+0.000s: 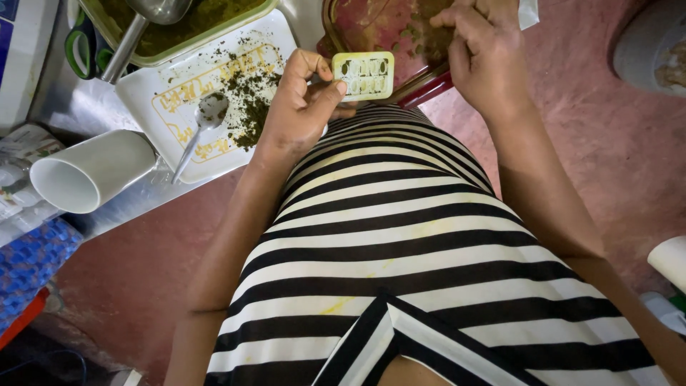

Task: Molding tea leaves into small blocks using a hand-held mold

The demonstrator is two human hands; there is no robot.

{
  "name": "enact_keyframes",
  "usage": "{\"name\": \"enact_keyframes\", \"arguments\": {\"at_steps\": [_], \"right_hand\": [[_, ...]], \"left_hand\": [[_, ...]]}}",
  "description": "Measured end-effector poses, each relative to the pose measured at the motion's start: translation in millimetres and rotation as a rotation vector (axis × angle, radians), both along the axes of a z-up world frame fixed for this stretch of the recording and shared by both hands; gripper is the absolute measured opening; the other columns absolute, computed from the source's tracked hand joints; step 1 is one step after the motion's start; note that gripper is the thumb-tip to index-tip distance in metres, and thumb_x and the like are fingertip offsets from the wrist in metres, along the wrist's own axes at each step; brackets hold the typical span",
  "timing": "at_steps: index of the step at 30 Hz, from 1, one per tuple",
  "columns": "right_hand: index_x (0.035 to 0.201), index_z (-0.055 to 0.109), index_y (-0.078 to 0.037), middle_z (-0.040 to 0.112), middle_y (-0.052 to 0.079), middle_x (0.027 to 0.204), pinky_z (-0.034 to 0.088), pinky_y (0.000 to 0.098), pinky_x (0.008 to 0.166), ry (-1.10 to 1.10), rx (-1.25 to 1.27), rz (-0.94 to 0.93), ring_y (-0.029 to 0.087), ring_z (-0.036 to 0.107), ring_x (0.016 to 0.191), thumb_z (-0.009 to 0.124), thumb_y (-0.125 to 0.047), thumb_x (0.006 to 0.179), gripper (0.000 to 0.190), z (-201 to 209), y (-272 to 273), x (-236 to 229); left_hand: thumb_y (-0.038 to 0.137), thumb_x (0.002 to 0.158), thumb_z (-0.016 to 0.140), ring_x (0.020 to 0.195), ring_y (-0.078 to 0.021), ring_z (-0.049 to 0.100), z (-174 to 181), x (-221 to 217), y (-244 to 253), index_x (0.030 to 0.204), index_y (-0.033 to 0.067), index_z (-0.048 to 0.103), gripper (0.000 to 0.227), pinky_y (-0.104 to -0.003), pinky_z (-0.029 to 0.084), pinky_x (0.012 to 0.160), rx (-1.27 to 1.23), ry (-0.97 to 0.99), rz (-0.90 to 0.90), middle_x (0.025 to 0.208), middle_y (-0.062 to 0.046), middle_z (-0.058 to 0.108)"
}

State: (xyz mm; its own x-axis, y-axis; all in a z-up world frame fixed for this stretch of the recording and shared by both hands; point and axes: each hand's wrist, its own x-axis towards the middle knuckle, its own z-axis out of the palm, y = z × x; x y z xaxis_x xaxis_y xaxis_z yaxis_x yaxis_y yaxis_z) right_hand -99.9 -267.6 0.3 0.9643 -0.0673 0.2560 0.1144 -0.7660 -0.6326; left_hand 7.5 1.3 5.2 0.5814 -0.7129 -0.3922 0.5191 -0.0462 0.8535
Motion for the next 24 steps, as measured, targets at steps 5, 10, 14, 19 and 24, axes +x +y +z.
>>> {"name": "enact_keyframes", "arguments": {"at_steps": [5,10,14,19,24], "right_hand": [[0.124,0.069,0.005,0.059,0.023,0.116,0.048,0.0480,0.096,0.111,0.065,0.070,0.038,0.055,0.114,0.076,0.009,0.100,0.025,16.0,10.1,-16.5],[0.124,0.059,0.004,0.060,0.024,0.130,0.050,0.0498,0.104,0.016,0.114,0.107,0.038,0.056,0.125,0.088,0.003,0.096,0.040,8.7,30.8,-31.2],[0.114,0.068,0.005,0.058,0.023,0.127,0.052,0.0443,0.096,-0.047,0.096,0.139,0.037,0.058,0.116,0.081,0.017,0.096,0.025,5.4,31.2,-31.2],[0.114,0.067,0.011,0.068,0.027,0.117,0.051,0.0484,0.091,-0.090,0.108,0.117,0.039,0.064,0.108,0.070,0.006,0.100,0.015,-0.7,26.7,-32.7],[0.118,0.062,0.006,0.065,0.020,0.110,0.047,0.0444,0.096,0.003,0.279,-0.034,0.035,0.062,0.103,0.062,-0.010,0.114,0.017,5.4,31.5,-28.2]], "left_hand": [[0.004,0.102,0.054,0.096,-0.0354,0.076,11.5,-0.1,-3.2,0.099,0.0147,0.039,0.018,-0.029,0.070,0.075,0.042,0.052,-0.035,0.119,-0.030,0.064],[0.001,0.102,0.055,0.097,-0.0344,0.076,18.7,-3.4,-13.1,0.094,0.0122,0.046,0.017,-0.025,0.073,0.073,0.152,0.144,-0.099,0.121,-0.025,0.066],[0.003,0.102,0.054,0.096,-0.0300,0.077,31.4,1.8,-21.7,0.093,0.0118,0.046,0.015,-0.024,0.074,0.076,0.277,0.204,-0.134,0.115,-0.023,0.069],[0.014,0.104,0.058,0.088,-0.0315,0.075,-14.2,-4.1,-18.9,0.104,0.0114,0.048,0.011,-0.037,0.074,0.075,0.049,0.237,-0.100,0.121,-0.030,0.059],[0.014,0.104,0.057,0.092,-0.0214,0.073,17.4,9.8,-31.1,0.125,0.0103,0.045,0.024,-0.030,0.072,0.078,0.237,-0.076,-0.266,0.112,-0.011,0.065]]}}
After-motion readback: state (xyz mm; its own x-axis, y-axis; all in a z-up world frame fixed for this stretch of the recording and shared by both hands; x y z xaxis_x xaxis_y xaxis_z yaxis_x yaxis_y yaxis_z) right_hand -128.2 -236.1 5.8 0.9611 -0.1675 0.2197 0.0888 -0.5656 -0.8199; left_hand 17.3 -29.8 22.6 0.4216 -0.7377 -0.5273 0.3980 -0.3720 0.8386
